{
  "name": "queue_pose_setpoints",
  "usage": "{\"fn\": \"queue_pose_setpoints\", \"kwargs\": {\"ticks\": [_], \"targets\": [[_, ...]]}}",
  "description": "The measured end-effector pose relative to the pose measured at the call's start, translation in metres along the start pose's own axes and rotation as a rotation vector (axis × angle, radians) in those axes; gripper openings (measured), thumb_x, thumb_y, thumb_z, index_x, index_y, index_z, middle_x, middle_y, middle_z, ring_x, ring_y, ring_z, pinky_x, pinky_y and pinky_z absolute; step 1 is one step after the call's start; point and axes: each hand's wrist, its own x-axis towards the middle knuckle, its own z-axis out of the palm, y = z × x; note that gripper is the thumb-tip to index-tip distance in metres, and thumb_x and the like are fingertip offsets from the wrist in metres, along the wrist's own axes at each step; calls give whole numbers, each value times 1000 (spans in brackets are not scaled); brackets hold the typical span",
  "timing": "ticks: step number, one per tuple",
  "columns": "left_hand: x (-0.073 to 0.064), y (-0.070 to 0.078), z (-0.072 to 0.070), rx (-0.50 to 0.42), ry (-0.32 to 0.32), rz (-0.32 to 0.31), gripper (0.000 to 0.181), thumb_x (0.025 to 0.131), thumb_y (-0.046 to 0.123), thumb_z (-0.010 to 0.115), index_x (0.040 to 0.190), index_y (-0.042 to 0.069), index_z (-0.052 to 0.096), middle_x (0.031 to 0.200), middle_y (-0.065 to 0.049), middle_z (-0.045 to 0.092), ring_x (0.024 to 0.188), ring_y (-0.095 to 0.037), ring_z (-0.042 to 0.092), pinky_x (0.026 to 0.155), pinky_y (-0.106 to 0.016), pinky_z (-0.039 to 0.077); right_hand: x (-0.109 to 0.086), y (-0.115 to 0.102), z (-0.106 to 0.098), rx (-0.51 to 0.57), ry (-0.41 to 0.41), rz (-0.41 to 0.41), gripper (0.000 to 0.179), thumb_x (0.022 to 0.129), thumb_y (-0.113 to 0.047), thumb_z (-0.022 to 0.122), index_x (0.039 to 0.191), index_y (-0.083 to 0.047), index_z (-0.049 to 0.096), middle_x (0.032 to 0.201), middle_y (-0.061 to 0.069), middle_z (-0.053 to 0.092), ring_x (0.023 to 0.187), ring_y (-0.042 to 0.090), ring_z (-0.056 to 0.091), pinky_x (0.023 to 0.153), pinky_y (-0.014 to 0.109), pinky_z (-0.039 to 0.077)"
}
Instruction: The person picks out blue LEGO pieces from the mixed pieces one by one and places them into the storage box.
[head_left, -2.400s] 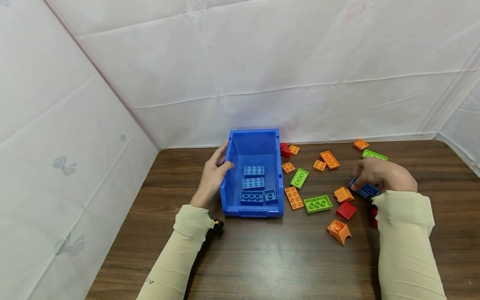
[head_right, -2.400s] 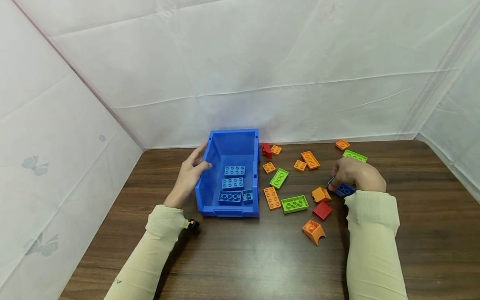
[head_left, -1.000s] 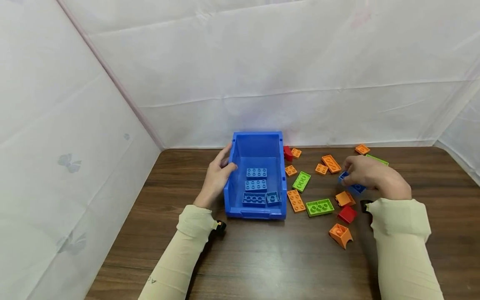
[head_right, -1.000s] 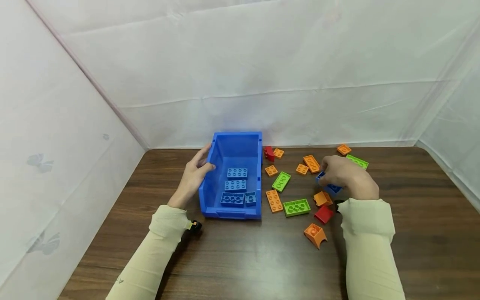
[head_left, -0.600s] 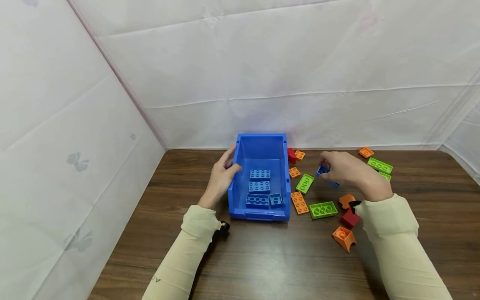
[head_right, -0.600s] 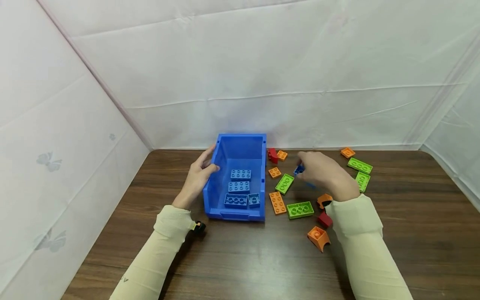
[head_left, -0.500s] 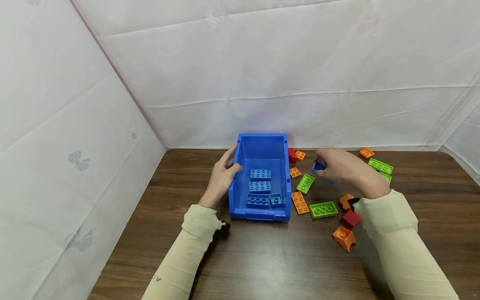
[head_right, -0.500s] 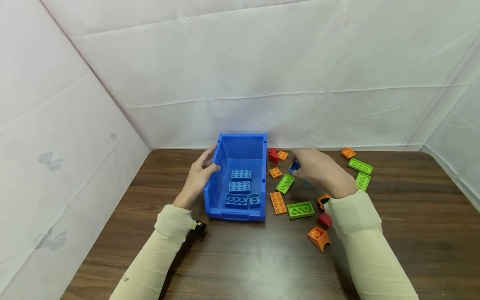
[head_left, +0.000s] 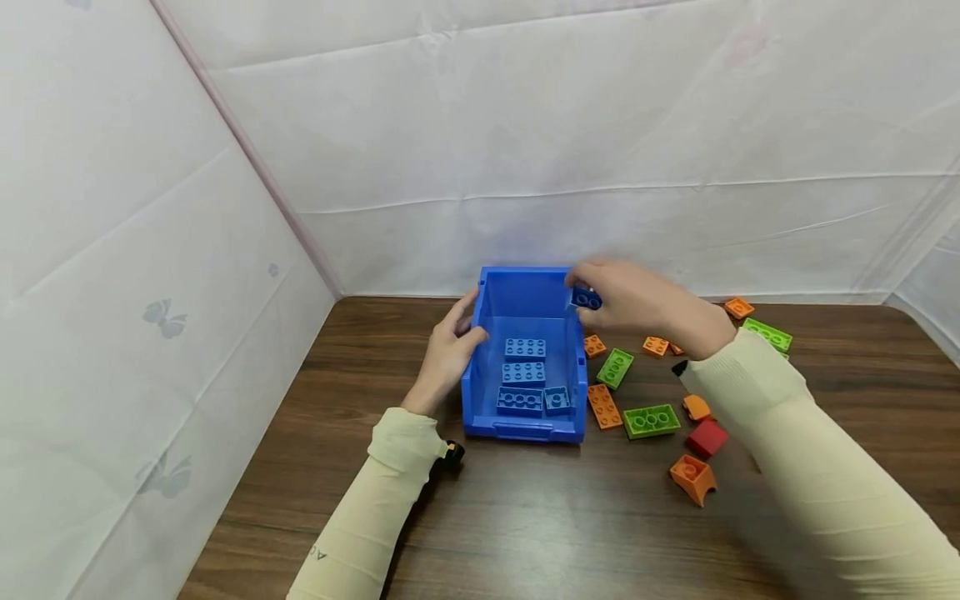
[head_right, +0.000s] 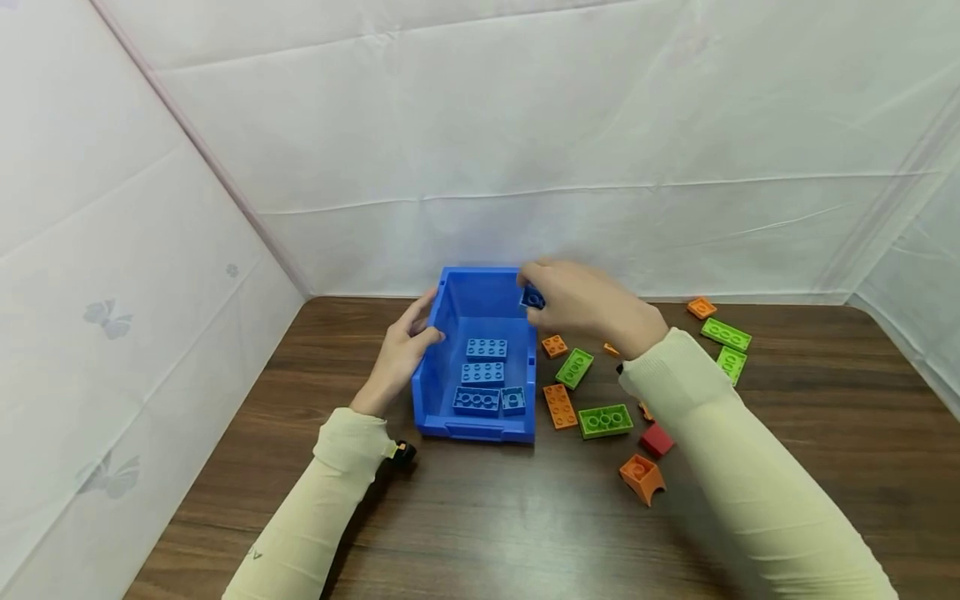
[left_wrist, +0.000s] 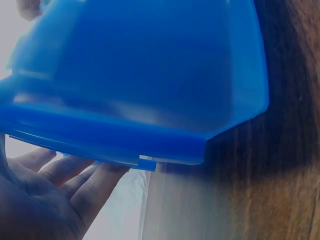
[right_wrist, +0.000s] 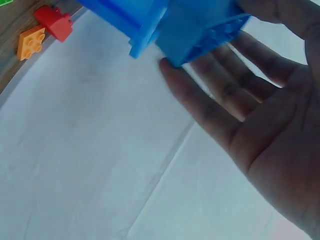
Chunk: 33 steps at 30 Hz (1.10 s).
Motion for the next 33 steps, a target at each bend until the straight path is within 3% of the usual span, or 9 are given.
{"fn": "queue_pose_setpoints", "kwargs": {"ticks": [7, 15, 33], "targets": [[-1, 0, -2, -1, 2, 4, 73, 99, 8, 58, 167, 25, 38, 147, -20, 62, 119, -40, 67, 95, -59, 56, 22, -12, 6, -16, -38, -7, 43, 101, -20, 69, 141, -4, 62, 139, 14, 63, 109, 30, 65, 93, 50, 54], [-2, -1, -4, 4, 3, -6, 72, 100, 9, 57, 167, 25, 38, 148, -18, 61, 120, -42, 67, 95, -58, 56, 43, -15, 17, -27, -53, -43, 49, 102, -23, 69, 146, -5, 60, 146, 15, 59, 123, 34, 63, 99, 52, 53], [-2, -3, -3, -14, -14, -13, 72, 100, 8, 57, 167, 24, 37, 148, -20, 61, 120, -45, 66, 96, -61, 55, 88, -9, 57, -79, -159, -90, 45, 102, -21, 73, 141, -1, 63, 139, 17, 64, 126, 33, 62, 106, 49, 51]]}}
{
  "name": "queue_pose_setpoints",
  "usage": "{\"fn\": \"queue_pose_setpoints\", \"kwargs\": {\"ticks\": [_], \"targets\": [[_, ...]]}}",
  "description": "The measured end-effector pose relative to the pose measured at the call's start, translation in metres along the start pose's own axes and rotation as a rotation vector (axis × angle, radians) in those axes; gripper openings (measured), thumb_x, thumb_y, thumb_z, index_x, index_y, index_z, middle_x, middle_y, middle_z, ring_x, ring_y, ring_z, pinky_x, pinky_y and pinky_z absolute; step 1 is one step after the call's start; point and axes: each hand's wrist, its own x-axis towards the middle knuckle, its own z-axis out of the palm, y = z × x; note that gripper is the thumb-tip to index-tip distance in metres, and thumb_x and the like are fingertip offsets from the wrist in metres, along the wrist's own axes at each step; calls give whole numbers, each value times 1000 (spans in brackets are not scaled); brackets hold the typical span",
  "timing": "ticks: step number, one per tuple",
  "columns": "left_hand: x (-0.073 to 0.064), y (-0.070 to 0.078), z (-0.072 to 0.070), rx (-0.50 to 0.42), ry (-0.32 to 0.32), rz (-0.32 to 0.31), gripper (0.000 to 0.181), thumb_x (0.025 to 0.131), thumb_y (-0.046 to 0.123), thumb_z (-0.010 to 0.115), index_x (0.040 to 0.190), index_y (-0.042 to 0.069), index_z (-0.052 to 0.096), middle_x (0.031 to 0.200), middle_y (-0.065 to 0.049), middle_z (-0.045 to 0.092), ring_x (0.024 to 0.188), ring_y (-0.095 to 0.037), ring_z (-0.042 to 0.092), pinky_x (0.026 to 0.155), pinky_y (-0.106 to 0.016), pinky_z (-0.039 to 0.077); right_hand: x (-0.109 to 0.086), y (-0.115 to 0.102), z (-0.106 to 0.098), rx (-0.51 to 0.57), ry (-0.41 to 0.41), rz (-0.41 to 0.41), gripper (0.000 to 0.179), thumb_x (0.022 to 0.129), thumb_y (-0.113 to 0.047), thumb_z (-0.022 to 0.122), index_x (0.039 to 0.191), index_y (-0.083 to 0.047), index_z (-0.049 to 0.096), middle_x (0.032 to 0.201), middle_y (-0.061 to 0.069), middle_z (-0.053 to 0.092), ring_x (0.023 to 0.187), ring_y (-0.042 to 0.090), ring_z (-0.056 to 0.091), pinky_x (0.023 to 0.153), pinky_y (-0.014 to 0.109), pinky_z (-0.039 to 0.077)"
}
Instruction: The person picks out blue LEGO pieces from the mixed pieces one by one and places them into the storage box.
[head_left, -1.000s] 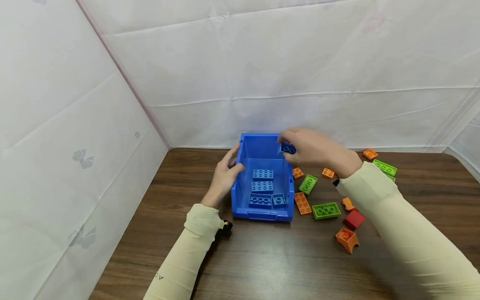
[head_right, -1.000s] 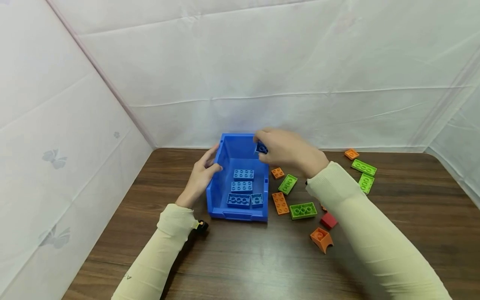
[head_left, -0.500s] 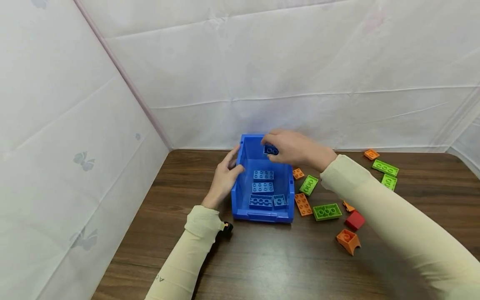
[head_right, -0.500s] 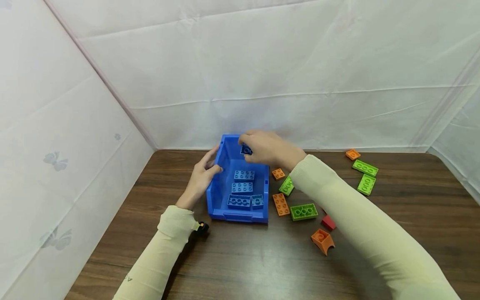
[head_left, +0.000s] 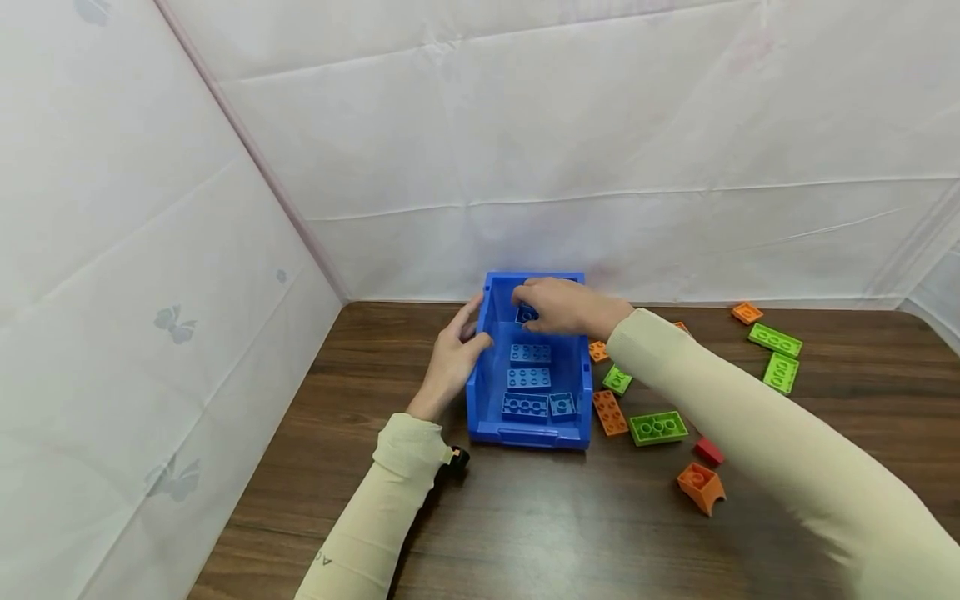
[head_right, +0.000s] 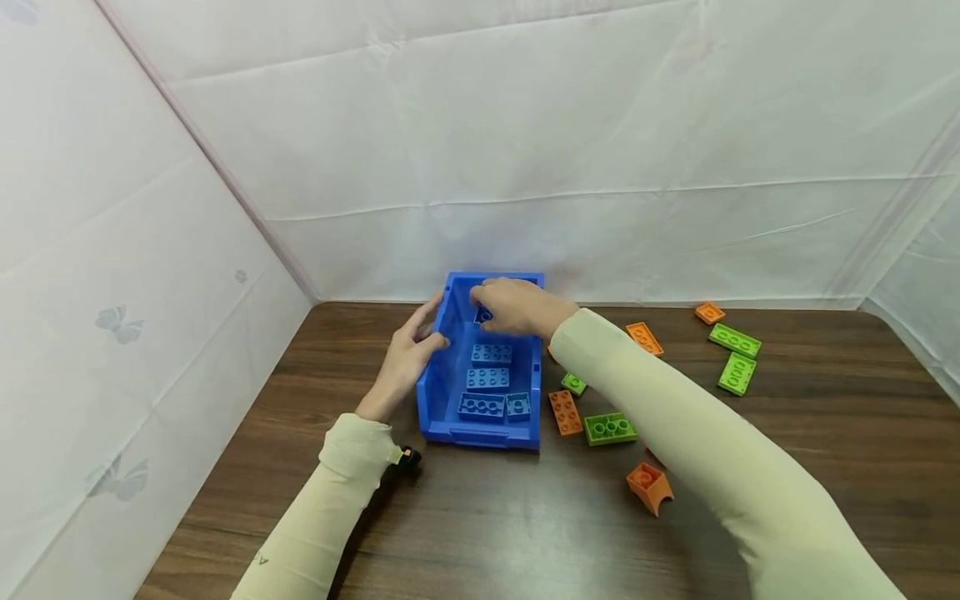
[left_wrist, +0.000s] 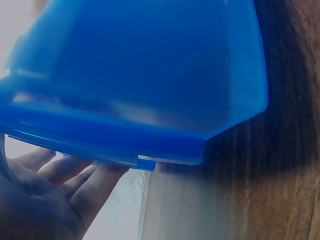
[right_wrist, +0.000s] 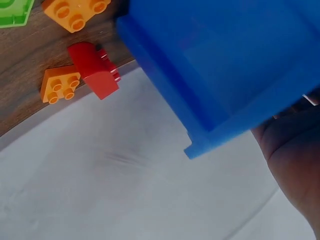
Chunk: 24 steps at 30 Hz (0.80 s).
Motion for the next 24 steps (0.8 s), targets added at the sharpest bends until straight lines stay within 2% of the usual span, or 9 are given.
{"fn": "queue_pose_setpoints", "kwargs": {"ticks": [12, 16, 22, 24], "targets": [[-1, 0, 3, -3, 0, -5, 71, 101, 9, 58, 167, 25, 38, 149, -19, 60, 122, -42, 66, 98, -61, 54, 18, 4, 15, -51, -86, 20, 37, 102, -17, 73, 135, -2, 66, 125, 15, 70, 115, 30, 68, 101, 45, 54], [-2, 0, 4, 9, 9, 0, 73, 99, 9, 59, 167, 25, 39, 149, -18, 60, 119, -40, 68, 97, -60, 55, 20, 7, 18, -52, -92, 48, 40, 101, -16, 75, 137, -1, 66, 126, 15, 72, 114, 30, 69, 102, 45, 55], [-2, 1, 2, 2, 8, 11, 73, 98, 9, 59, 167, 24, 39, 149, -19, 60, 121, -41, 67, 98, -61, 54, 25, 7, 21, -57, -96, 28, 34, 98, -15, 78, 128, -1, 69, 113, 12, 74, 101, 25, 71, 94, 41, 58], [-3, 1, 2, 1, 8, 7, 73, 99, 9, 58, 167, 24, 38, 149, -19, 60, 122, -42, 66, 98, -61, 54, 26, 7, 23, -61, -107, 25, 33, 98, -15, 78, 128, -2, 70, 112, 11, 74, 101, 25, 71, 94, 41, 58]]}}
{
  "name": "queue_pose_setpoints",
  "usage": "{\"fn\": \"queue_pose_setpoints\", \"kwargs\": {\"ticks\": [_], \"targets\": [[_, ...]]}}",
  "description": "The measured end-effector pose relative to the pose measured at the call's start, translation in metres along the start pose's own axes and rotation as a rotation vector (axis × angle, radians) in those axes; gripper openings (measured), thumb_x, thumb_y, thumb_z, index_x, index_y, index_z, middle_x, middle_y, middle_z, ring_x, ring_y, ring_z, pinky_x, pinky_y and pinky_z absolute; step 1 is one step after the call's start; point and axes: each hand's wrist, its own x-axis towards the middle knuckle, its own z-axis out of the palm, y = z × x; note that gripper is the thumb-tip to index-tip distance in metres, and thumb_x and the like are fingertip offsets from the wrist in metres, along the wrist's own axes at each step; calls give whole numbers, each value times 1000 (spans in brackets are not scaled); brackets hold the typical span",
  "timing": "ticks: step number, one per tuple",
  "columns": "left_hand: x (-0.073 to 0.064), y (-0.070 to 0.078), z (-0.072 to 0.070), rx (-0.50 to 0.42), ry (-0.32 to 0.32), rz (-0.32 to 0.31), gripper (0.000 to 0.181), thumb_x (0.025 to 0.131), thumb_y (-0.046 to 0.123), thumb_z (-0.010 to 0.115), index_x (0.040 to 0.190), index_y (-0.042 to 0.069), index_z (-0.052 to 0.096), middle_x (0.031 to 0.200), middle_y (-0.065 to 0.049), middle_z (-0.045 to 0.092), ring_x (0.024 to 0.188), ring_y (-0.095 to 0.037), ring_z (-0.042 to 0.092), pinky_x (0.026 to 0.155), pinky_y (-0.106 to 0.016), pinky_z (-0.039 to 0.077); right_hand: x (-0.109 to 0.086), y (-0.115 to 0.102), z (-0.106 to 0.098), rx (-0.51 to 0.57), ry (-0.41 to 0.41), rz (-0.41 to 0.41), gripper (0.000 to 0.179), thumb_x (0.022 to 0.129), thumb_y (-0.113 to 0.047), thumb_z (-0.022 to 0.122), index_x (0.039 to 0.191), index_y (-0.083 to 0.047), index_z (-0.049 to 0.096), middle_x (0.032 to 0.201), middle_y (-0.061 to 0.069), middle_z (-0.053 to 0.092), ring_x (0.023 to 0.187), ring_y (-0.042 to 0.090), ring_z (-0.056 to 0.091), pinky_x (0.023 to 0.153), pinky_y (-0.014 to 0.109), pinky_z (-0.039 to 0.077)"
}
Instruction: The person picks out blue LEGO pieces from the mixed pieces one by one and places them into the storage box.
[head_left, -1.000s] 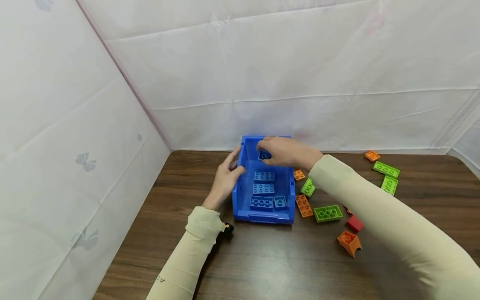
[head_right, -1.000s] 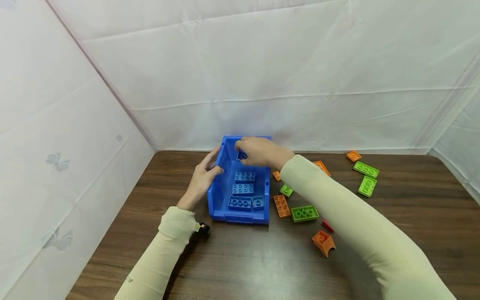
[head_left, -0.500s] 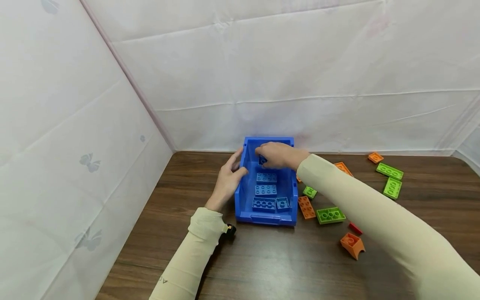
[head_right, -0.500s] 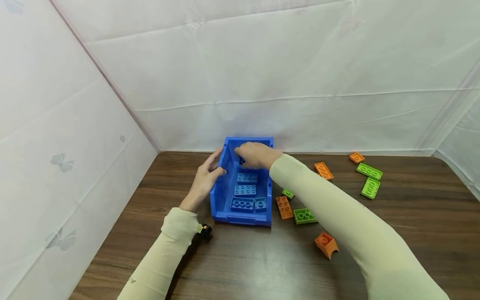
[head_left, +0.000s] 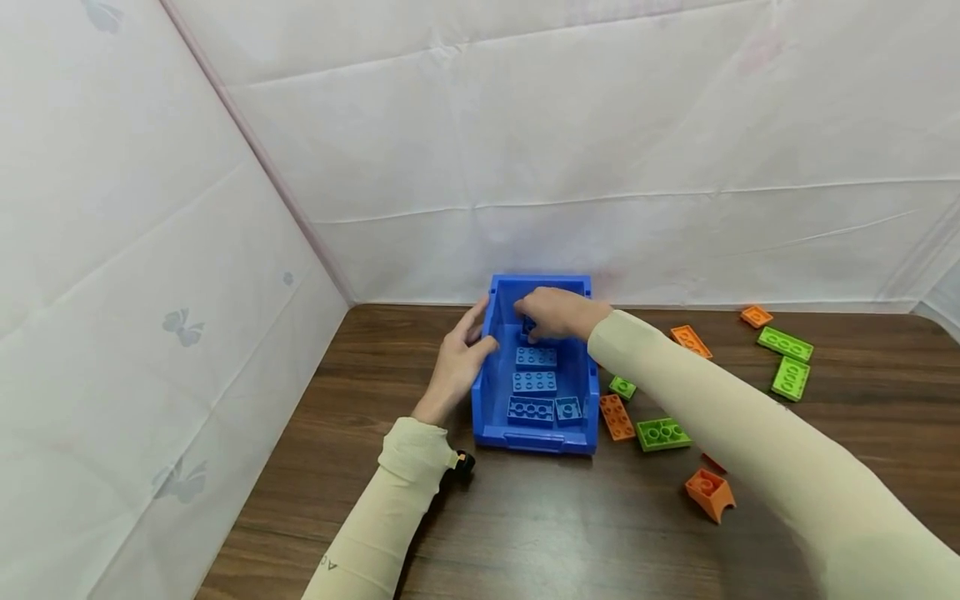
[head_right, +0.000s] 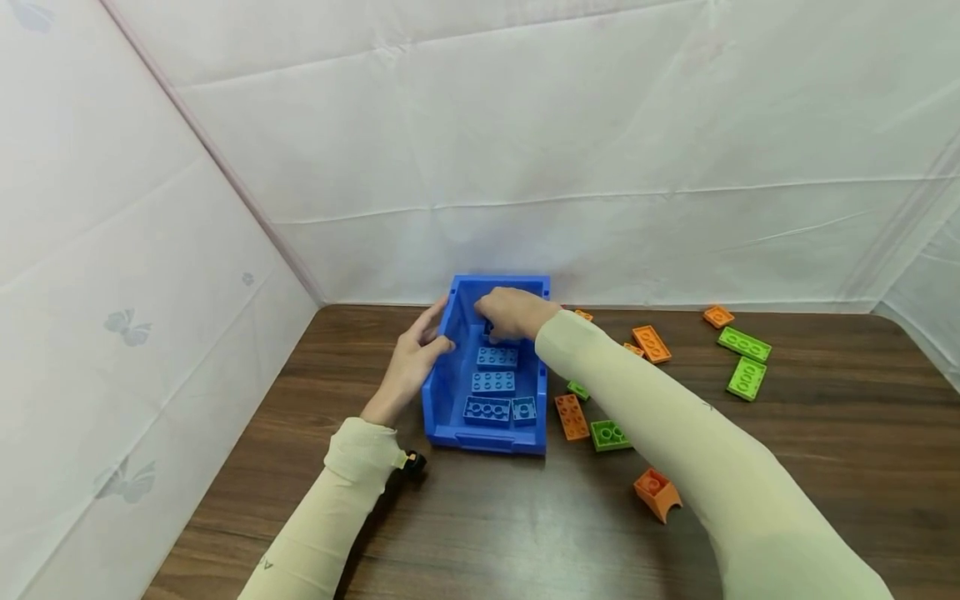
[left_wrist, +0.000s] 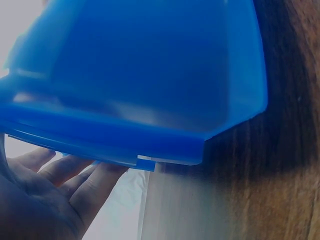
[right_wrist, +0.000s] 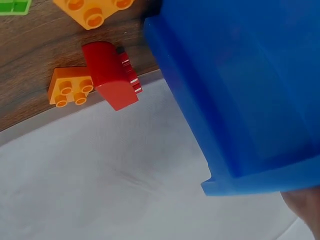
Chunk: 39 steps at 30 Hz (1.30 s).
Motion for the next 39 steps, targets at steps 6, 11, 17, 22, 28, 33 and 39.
{"fn": "queue_pose_setpoints", "kwargs": {"ticks": [6, 11, 17, 22, 28, 33, 39], "targets": [[0, 1, 3, -1, -1, -16, 73, 97, 9, 58, 166, 25, 40, 149, -19, 61, 121, -41, 67, 97, -60, 55, -1, 0, 3, -6, -34, 20, 29, 99, -15, 77, 126, -4, 71, 109, 10, 74, 101, 25, 72, 92, 41, 58], [1, 2, 5, -15, -16, 0, 74, 97, 7, 58, 167, 24, 39, 149, -19, 60, 122, -44, 66, 96, -60, 55, -3, 0, 5, -19, -42, 22, 25, 100, -14, 75, 123, -5, 71, 108, 10, 73, 99, 25, 71, 89, 40, 58], [4, 0, 4, -10, -26, 18, 74, 97, 6, 58, 167, 24, 40, 148, -20, 61, 121, -44, 67, 96, -60, 55, -4, 2, 6, -29, -46, 22, 26, 101, -15, 74, 125, -5, 71, 112, 11, 73, 103, 26, 71, 91, 41, 57], [5, -1, 7, 1, -37, 9, 72, 99, 7, 58, 167, 25, 39, 148, -19, 61, 121, -40, 67, 97, -60, 55, -5, 5, 8, -27, -52, 42, 27, 102, -16, 73, 127, -5, 70, 114, 11, 73, 105, 27, 71, 93, 42, 57], [6, -1, 5, 8, -40, 10, 71, 101, 7, 58, 167, 24, 38, 147, -19, 62, 122, -39, 67, 99, -61, 53, -6, 7, 6, 50, 9, 15, 35, 103, -19, 72, 134, -3, 68, 122, 14, 73, 112, 29, 71, 99, 45, 56], [5, 0, -7, 21, -19, -3, 70, 101, 11, 59, 167, 22, 38, 146, -21, 62, 121, -41, 67, 100, -62, 52, -7, 4, -12, 122, 138, -14, 40, 107, -25, 67, 139, -1, 65, 132, 17, 70, 119, 31, 67, 104, 48, 52], [7, 8, -29, 108, 8, -32, 66, 104, 21, 60, 167, 24, 40, 147, -20, 61, 122, -41, 66, 98, -60, 54, -28, 7, -43, 203, 351, 15, 41, 108, -24, 63, 142, -1, 62, 142, 18, 63, 129, 36, 61, 110, 52, 48]]}}
